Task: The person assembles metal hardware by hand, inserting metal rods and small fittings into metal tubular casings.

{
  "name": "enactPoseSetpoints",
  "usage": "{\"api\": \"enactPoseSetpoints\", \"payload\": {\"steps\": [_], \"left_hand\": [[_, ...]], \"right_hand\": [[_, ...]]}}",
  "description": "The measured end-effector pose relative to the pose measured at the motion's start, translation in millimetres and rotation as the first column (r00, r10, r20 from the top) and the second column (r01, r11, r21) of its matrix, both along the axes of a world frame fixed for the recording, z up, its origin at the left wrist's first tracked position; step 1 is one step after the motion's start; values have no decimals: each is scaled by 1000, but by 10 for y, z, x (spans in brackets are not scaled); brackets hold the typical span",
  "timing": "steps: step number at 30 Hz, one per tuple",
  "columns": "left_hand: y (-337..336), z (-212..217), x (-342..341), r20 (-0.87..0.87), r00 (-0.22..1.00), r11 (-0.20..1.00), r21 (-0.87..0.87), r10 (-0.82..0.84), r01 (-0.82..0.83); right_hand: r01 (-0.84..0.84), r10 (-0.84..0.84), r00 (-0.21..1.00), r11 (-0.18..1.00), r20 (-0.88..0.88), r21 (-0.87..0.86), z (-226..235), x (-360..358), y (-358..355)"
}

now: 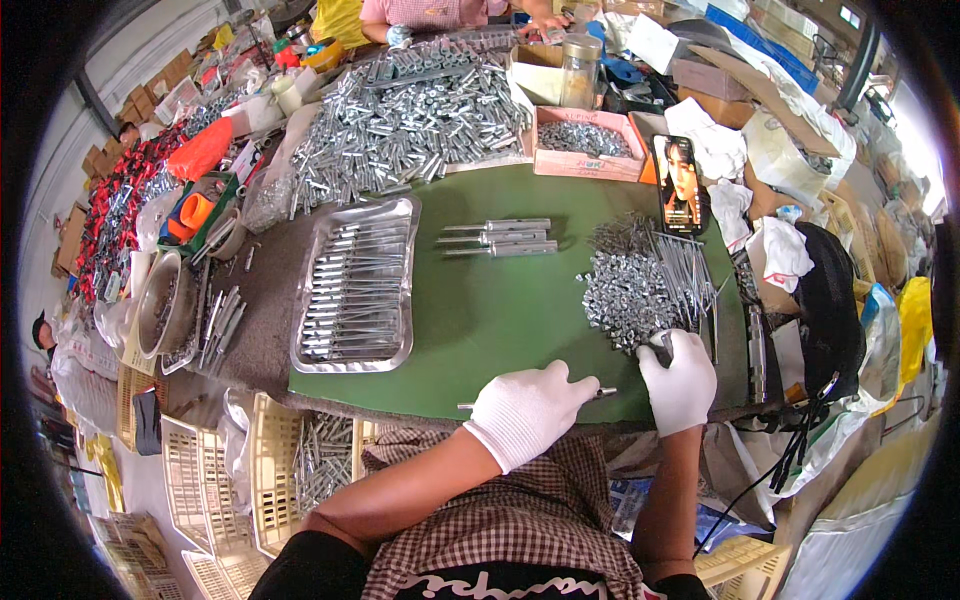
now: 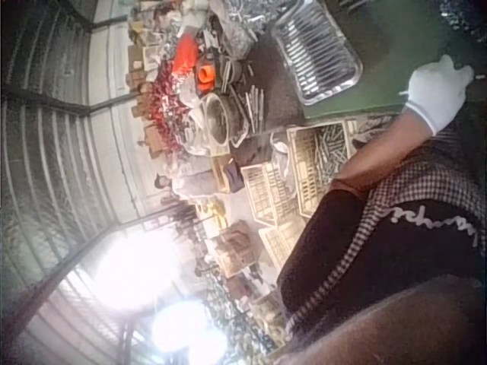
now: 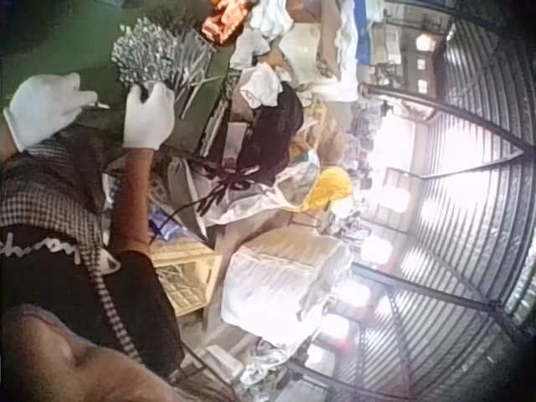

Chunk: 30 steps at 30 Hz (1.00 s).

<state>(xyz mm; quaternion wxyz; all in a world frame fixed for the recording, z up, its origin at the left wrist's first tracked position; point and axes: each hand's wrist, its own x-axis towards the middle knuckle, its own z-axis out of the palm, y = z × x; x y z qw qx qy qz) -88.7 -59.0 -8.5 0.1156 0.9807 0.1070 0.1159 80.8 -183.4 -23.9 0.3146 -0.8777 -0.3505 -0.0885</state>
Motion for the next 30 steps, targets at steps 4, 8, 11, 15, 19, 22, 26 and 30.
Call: {"api": "enactPoseSetpoints", "payload": {"steps": [4,8,11,15,19,22,26,30], "left_hand": [[-9,-17,-4,12,1000,1000,7,4,-5],[-11,-9,-16,22,1000,1000,1,11,-11],[-21,-20,-5,39,999,999,33,13,-14],[-31,-41,19,39,999,1000,-9,-5,5],[-45,-26,14,33,999,999,-46,-8,10],[-20,-5,25,-21,1000,997,-75,-21,20],[-21,-8,12,-27,999,997,-79,-23,21],[-37,-7,-3,5,1000,997,-71,-24,24]], "right_hand": [[-4,5,1000,999,23,-41,-68,12,6],[-15,15,1000,1000,-15,-1,26,-24,-57],[-57,52,997,995,-60,-84,34,2,-178],[-179,178,984,983,-24,-32,17,9,-189],[-286,300,916,954,-266,92,212,-187,-213],[-345,363,902,931,-233,118,175,-254,-230],[-413,421,892,907,-162,81,136,-342,-221],[-407,406,909,913,-96,10,158,-400,-177]]}}
